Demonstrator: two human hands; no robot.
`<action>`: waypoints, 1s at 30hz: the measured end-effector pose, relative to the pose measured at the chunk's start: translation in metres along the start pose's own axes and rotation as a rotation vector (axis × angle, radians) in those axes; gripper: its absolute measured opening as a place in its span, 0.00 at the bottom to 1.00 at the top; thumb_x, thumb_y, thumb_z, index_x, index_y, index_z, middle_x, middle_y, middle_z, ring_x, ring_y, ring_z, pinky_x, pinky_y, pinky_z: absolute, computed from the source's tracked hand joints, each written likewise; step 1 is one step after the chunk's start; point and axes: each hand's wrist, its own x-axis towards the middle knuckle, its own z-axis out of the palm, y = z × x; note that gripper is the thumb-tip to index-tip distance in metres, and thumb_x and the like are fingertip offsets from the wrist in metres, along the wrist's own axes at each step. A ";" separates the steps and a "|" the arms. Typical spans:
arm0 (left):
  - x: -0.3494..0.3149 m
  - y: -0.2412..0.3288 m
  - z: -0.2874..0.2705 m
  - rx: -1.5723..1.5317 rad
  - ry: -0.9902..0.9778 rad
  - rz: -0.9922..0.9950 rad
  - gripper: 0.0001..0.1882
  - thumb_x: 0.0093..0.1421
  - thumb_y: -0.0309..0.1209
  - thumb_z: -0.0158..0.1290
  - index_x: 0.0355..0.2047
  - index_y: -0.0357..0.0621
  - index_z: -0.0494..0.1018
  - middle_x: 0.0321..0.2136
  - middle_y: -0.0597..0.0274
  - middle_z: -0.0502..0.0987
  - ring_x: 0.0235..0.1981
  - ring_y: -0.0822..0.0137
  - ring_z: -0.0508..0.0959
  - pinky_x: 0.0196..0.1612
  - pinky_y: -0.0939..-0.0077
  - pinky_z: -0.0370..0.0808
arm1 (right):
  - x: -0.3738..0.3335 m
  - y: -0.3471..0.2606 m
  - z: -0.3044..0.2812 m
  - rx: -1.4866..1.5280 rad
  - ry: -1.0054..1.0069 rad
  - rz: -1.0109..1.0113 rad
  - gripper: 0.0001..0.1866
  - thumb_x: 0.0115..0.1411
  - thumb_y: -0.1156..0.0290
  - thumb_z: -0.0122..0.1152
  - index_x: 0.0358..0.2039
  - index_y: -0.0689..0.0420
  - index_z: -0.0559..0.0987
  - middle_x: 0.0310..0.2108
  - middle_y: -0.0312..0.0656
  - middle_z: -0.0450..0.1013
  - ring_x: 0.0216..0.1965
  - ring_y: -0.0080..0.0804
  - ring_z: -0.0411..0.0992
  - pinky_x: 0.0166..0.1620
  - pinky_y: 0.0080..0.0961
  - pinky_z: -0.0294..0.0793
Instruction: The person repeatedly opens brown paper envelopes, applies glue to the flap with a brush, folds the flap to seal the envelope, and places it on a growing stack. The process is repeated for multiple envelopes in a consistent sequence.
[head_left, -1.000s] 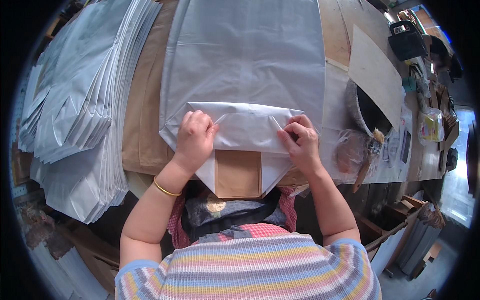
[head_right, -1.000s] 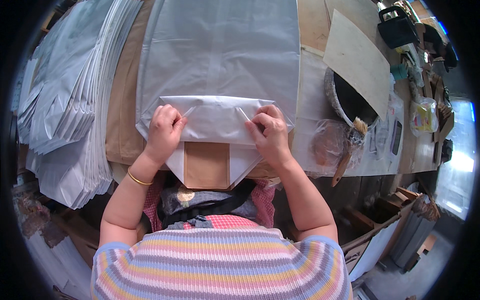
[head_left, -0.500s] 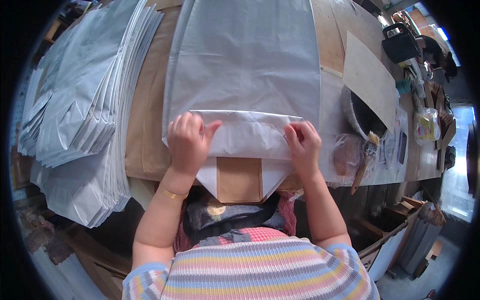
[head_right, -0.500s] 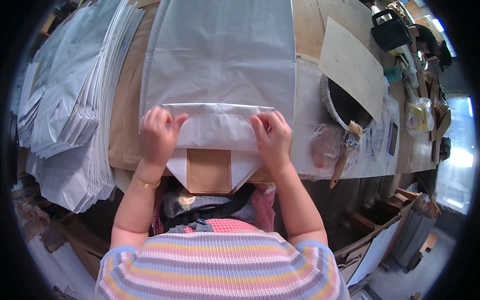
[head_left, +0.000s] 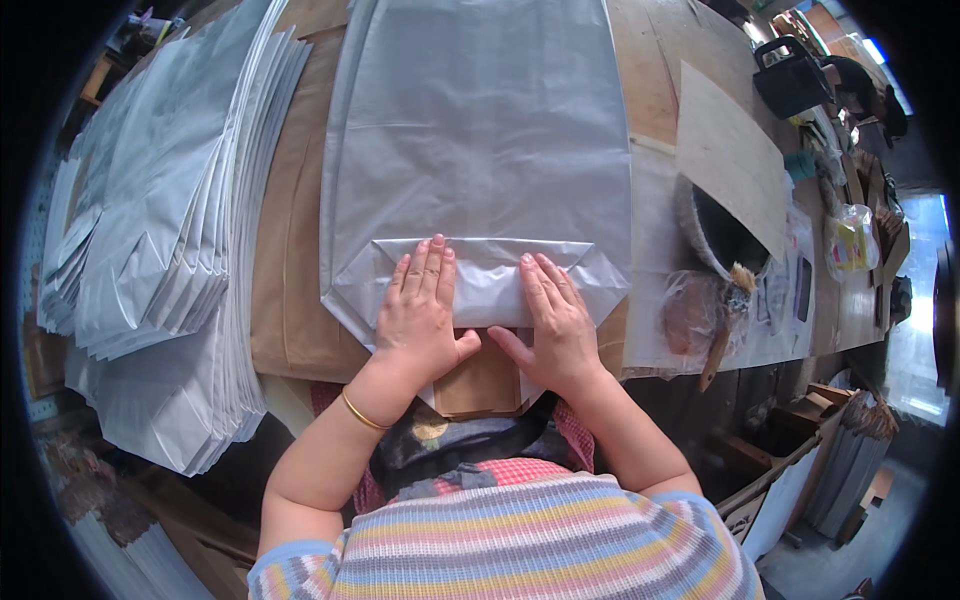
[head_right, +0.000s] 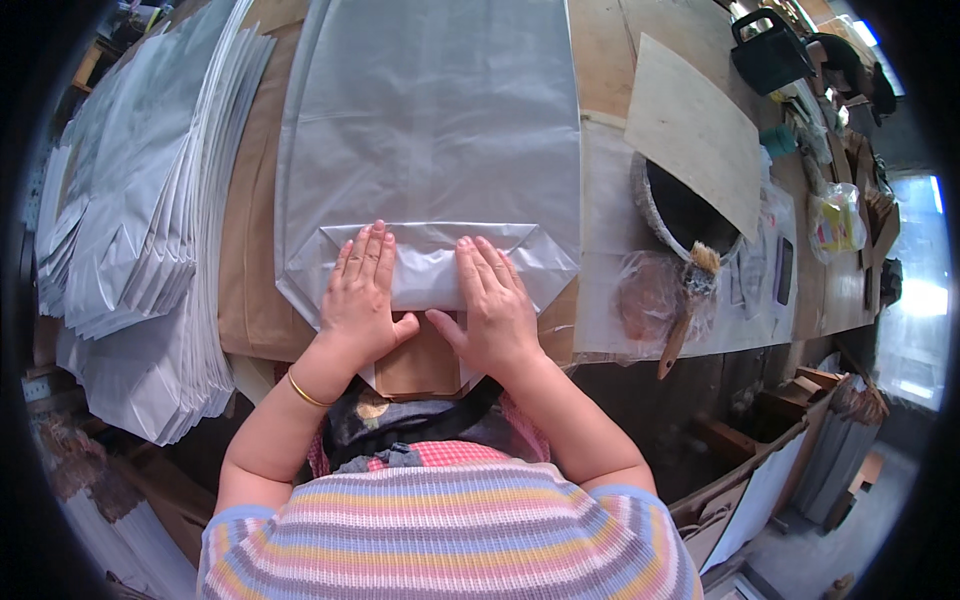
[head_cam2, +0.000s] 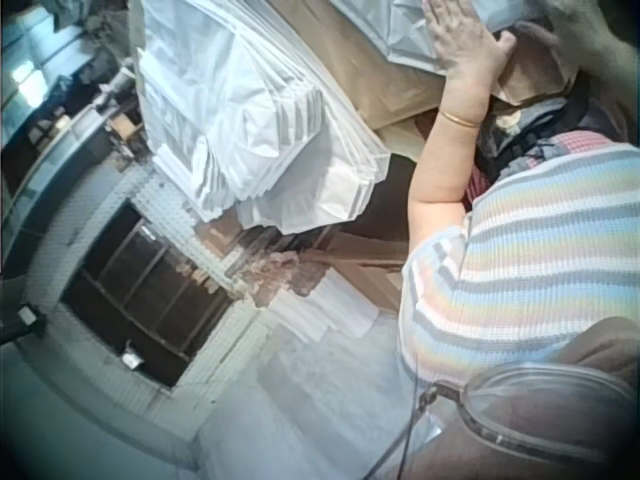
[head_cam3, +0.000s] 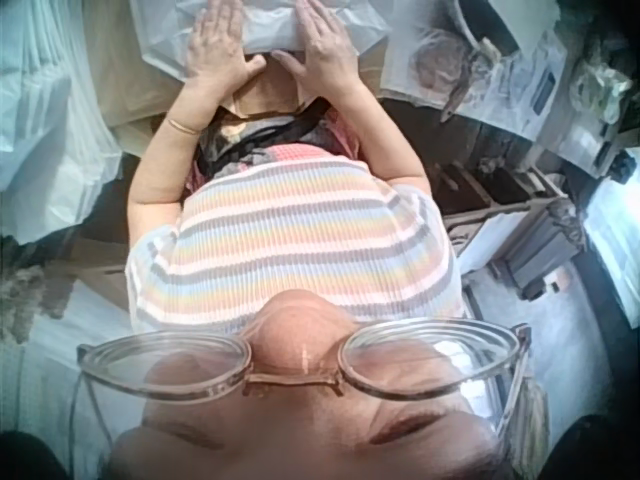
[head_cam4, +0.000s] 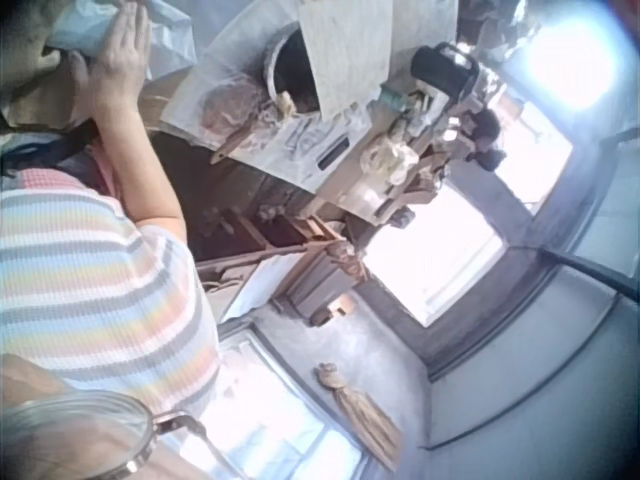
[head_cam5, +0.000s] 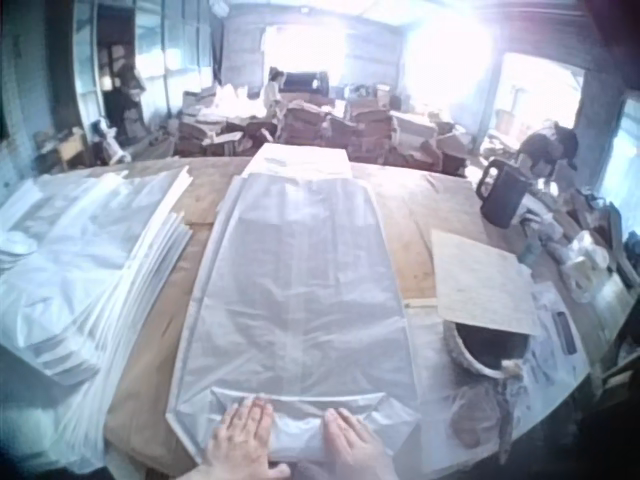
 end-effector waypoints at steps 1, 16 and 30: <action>0.002 0.004 -0.002 0.022 -0.015 -0.024 0.53 0.48 0.50 0.56 0.67 0.31 0.49 0.69 0.44 0.47 0.71 0.53 0.47 0.72 0.59 0.42 | 0.000 0.003 -0.005 0.105 -0.013 0.043 0.42 0.52 0.60 0.69 0.61 0.69 0.63 0.60 0.59 0.63 0.65 0.50 0.58 0.66 0.41 0.56; 0.051 -0.026 -0.088 0.629 0.448 0.217 0.11 0.44 0.33 0.52 0.22 0.35 0.75 0.20 0.52 0.75 0.24 0.60 0.73 0.31 0.63 0.71 | -0.002 -0.003 -0.053 0.587 0.203 0.043 0.15 0.52 0.82 0.58 0.42 0.63 0.81 0.39 0.47 0.80 0.46 0.40 0.78 0.61 0.40 0.67; -0.174 -0.315 -0.199 0.435 0.463 -0.189 0.25 0.50 0.15 0.47 0.48 0.45 0.77 0.49 0.56 0.78 0.53 0.57 0.75 0.60 0.62 0.68 | 0.011 -0.002 -0.009 0.514 0.004 -0.001 0.08 0.55 0.79 0.60 0.37 0.62 0.81 0.34 0.47 0.80 0.39 0.42 0.79 0.58 0.42 0.70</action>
